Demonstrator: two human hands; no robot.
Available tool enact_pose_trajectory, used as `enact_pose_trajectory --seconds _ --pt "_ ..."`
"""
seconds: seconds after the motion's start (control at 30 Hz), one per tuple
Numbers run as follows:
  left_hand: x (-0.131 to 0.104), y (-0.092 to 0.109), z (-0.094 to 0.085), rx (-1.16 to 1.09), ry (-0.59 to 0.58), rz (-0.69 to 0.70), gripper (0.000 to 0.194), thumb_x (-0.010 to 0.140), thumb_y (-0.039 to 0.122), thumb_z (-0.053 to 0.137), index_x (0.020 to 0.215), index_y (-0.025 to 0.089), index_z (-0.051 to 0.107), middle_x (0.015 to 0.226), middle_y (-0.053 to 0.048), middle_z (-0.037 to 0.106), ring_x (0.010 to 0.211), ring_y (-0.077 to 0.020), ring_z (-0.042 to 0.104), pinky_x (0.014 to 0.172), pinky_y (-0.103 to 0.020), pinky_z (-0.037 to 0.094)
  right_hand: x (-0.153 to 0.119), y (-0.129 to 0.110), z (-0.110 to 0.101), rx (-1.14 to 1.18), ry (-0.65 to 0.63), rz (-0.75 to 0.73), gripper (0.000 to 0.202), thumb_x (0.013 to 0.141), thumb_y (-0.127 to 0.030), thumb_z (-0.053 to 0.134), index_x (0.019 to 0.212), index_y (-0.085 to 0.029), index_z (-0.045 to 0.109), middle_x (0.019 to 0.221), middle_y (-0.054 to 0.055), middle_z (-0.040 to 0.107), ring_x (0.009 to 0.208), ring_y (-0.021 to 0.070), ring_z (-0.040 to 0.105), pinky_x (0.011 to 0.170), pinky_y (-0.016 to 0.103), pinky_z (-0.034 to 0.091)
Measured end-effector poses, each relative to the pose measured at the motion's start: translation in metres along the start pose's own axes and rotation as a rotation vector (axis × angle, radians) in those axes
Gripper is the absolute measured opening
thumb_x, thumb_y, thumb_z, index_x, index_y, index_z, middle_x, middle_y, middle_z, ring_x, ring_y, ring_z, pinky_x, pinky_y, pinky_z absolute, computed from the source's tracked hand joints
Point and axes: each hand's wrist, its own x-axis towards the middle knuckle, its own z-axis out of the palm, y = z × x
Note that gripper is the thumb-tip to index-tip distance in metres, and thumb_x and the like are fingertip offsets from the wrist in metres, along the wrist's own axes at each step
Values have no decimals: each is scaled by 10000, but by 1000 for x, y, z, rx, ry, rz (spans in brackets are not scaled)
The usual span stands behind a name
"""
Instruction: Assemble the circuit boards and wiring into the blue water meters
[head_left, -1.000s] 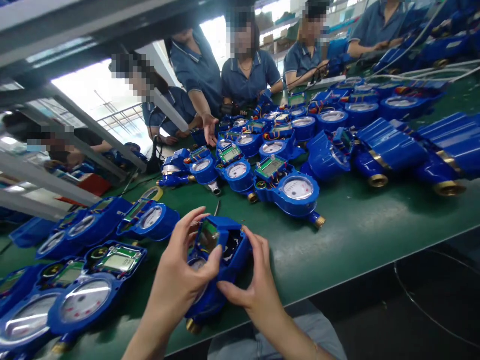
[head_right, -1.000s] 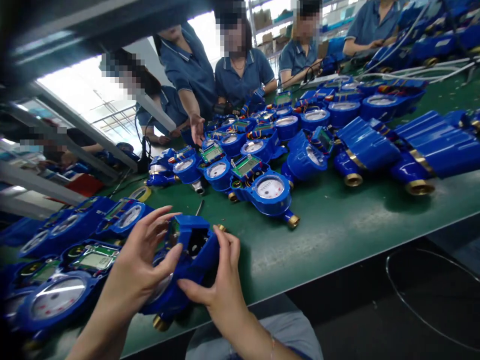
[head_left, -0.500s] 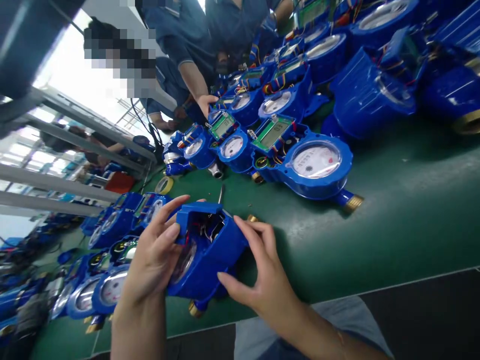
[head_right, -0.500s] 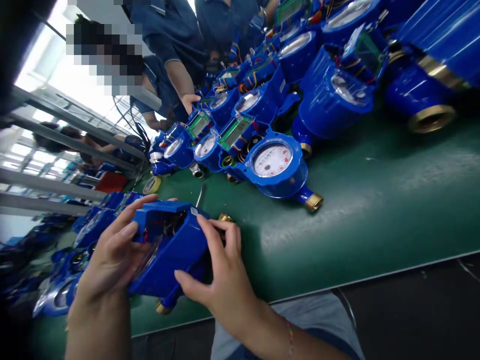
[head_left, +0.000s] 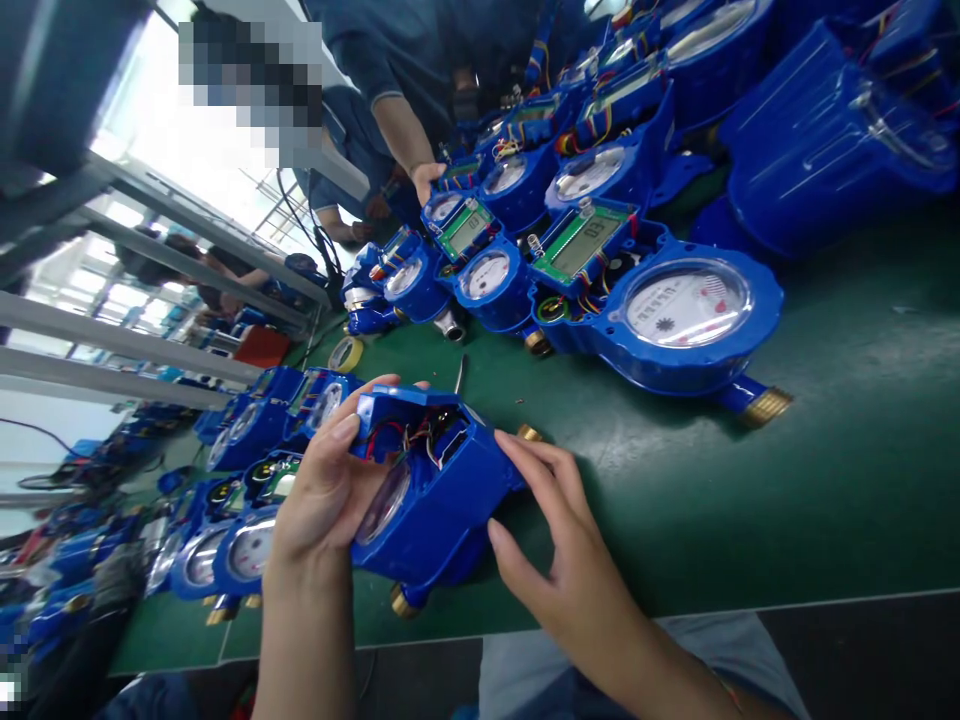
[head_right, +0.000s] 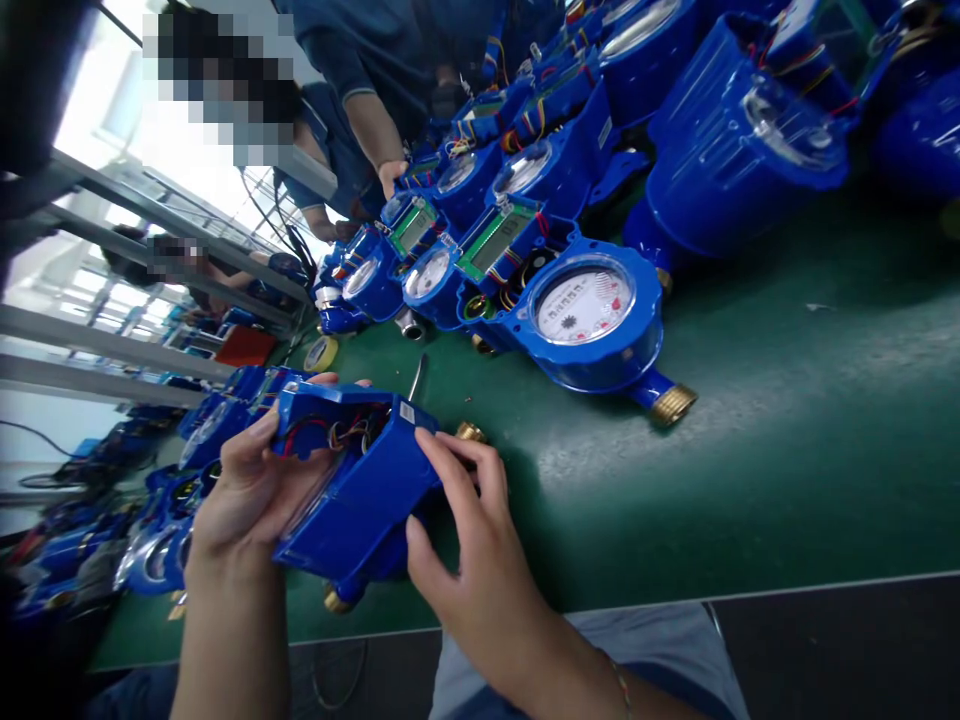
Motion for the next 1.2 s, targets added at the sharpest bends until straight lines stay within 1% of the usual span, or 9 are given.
enact_pose_trajectory --seconds 0.23,0.4,0.5,0.63,0.77,0.87,0.93,1.0,1.2 --pt "4 -3 -11 -164 70 -35 409 808 417 651 1157 204 655 1075 -46 739 995 -249 676 887 -351 582 0 1 2 -18 15 -1 567 929 -189 496 1461 -332 361 1374 54 386 1315 216 400 1154 403 349" --pt "10 -3 -11 -167 198 -58 194 799 168 668 991 189 694 958 -10 755 851 -144 703 792 -225 593 1 1 4 -42 29 -2 552 933 -188 489 1452 -338 376 1366 52 398 1310 216 406 1141 397 370" --pt "9 -1 -5 -144 167 -18 182 798 155 673 974 197 682 974 -16 739 868 -130 689 800 -194 574 2 1 5 -57 40 -6 557 932 -184 488 1454 -340 368 1361 48 402 1303 211 408 1142 387 365" --pt "2 3 4 11 85 46 165 861 259 648 1016 204 666 1029 -43 707 931 -158 663 827 -225 554 2 1 4 -63 27 -5 575 934 -177 489 1460 -362 349 1371 31 388 1306 194 400 1144 354 353" --pt "-8 11 17 393 20 153 445 852 485 644 1215 230 617 1220 -76 630 1155 -243 578 914 -259 503 3 2 4 -46 16 5 568 935 -170 493 1449 -374 365 1365 29 393 1296 205 405 1140 381 347" --pt "-11 15 29 657 -11 226 648 693 421 817 1278 254 592 1249 -68 602 1214 -273 528 938 -262 470 4 2 5 -41 31 4 558 921 -156 510 1425 -367 397 1329 36 415 1257 218 431 1110 402 374" --pt "-11 16 34 712 -21 252 652 674 375 835 1269 264 593 1209 -58 618 1190 -269 543 928 -265 475 3 2 5 -38 45 1 548 913 -147 518 1407 -362 415 1301 38 429 1223 220 450 1087 407 392" --pt "-11 16 33 642 -24 240 596 712 378 802 1257 264 588 1165 -50 646 1141 -261 585 895 -267 501 3 2 5 -32 56 -2 533 912 -142 515 1391 -358 428 1280 39 434 1200 218 460 1079 410 394" --pt "-9 12 10 83 117 7 496 782 384 705 1244 239 593 990 -57 725 789 -218 699 723 -323 596 1 2 5 -19 52 14 535 918 -137 502 1390 -372 418 1283 31 420 1205 211 446 1080 407 380"
